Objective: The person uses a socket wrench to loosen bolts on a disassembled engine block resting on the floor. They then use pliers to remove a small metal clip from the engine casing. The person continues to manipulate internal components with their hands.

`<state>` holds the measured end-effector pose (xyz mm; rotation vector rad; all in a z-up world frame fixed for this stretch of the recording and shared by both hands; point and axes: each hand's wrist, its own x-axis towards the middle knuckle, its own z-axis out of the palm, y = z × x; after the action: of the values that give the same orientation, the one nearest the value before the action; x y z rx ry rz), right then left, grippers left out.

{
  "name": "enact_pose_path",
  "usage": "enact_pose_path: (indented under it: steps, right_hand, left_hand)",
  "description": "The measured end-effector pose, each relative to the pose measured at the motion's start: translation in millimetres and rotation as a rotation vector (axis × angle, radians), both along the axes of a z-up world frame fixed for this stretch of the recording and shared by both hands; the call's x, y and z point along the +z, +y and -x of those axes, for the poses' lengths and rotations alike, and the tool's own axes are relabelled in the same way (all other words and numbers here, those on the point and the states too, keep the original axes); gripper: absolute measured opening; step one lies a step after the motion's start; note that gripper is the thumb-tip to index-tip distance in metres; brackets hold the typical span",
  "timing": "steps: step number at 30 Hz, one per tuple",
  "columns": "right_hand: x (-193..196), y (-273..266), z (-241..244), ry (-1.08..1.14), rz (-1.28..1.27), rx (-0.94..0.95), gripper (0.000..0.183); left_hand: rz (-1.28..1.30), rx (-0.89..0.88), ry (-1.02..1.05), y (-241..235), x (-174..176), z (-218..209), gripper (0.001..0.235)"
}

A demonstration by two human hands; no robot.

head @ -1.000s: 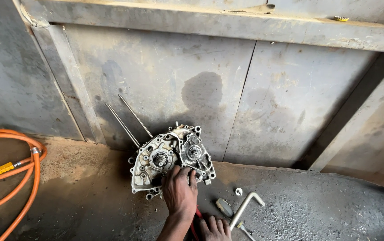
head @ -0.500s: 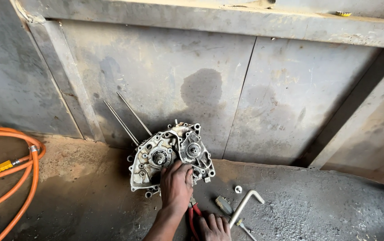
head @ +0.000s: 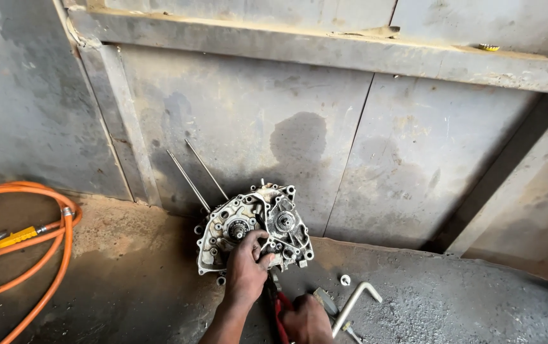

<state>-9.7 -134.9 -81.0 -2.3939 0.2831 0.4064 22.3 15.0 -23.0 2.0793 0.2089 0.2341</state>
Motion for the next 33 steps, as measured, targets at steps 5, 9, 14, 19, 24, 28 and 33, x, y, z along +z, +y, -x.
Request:
enact_pose_path:
  steps: [5,9,14,19,24,28,33]
  right_hand:
    - [44.4,-19.2,33.2,0.241,-0.226,-0.009,0.013]
    - [-92.2,-64.9,-24.3,0.255,-1.228,-0.513,0.049]
    - [49.2,-27.4,48.6,0.462,-1.814,-0.263,0.041]
    - [98.3,-3.4,49.8,0.456,-1.62,-0.355,0.057]
    - [120.0,-0.8,37.5,0.481,-1.606,-0.297,0.08]
    - [120.8,-5.9,34.9,0.513,-1.698,-0.308,0.071]
    - [135.3,-5.5,33.3,0.552,-1.635,-0.33,0.071]
  left_hand:
    - [-0.005,-0.007,0.038,2.7,1.1,1.9,0.05]
    - [0.02,-0.014,0.041,1.2,-5.5,2.4,0.052]
    - [-0.027,-0.017,0.012,3.9,-19.5,-7.3,0.053]
    - [-0.019,-0.03,0.063,4.4,-8.5,-0.3,0.052]
    - [0.74,0.109,0.258,0.8,37.4,16.1,0.02]
    - [-0.035,-0.059,0.026,12.2,-45.6,-24.8,0.059]
    - [-0.019,-0.053,-0.032,8.5,-28.3,-7.7,0.051]
